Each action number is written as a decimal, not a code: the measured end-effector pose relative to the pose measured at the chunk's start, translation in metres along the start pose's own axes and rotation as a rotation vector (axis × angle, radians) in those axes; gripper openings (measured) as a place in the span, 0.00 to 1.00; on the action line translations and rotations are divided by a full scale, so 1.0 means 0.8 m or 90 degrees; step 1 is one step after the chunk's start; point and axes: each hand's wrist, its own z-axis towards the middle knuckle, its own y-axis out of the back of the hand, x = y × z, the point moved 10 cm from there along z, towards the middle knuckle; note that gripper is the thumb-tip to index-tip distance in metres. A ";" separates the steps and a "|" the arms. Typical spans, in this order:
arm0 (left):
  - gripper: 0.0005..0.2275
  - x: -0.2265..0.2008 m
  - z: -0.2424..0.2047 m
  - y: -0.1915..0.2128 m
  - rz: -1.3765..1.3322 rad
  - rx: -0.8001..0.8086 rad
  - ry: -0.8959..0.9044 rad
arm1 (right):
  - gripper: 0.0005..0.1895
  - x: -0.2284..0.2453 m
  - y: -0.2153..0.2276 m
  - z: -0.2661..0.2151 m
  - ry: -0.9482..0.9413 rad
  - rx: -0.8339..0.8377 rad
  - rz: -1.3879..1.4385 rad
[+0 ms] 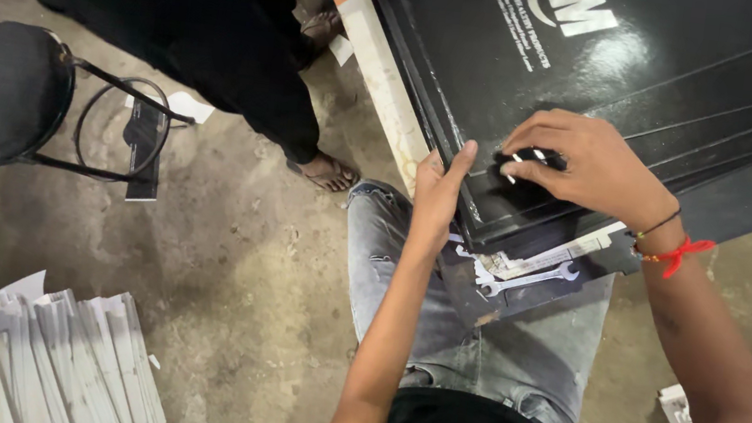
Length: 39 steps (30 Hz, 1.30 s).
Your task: The person applies a black protective film to the edge of a large black panel using a squeegee tool. They repeatedly smooth the film along the edge to ensure adhesion and remove air bubbles while another person holds the panel steady.
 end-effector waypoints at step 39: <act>0.05 0.035 0.006 0.017 -0.044 0.060 0.003 | 0.12 -0.048 0.094 -0.019 -0.081 -0.468 -0.248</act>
